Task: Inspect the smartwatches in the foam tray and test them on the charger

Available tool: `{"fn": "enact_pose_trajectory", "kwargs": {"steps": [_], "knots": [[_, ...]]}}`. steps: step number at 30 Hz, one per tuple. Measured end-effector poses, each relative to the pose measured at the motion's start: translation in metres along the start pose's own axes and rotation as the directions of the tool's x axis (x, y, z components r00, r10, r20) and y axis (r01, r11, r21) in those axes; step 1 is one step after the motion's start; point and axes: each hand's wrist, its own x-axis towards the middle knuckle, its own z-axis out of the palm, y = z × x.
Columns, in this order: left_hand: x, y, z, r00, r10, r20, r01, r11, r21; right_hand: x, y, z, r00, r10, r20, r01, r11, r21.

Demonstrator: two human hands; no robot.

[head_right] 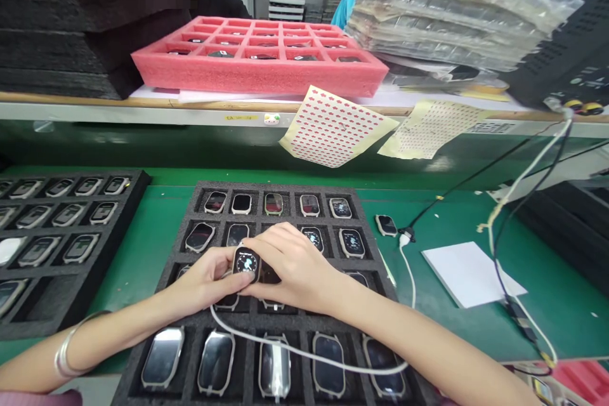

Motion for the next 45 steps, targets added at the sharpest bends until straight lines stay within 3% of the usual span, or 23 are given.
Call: {"fn": "enact_pose_trajectory", "kwargs": {"steps": [31,45], "knots": [[0.0016,0.0003,-0.0001,0.999,0.021,0.027,-0.023,0.998,0.056,-0.0038,-0.0022,0.003,1.0,-0.011,0.013,0.012,0.996,-0.086],[0.0031,-0.0023,-0.0007,0.999,0.029,0.038,-0.029,1.0,0.007,-0.0042,-0.0024,0.0027,0.999,0.017,0.037,-0.016,0.999,-0.047]]}}
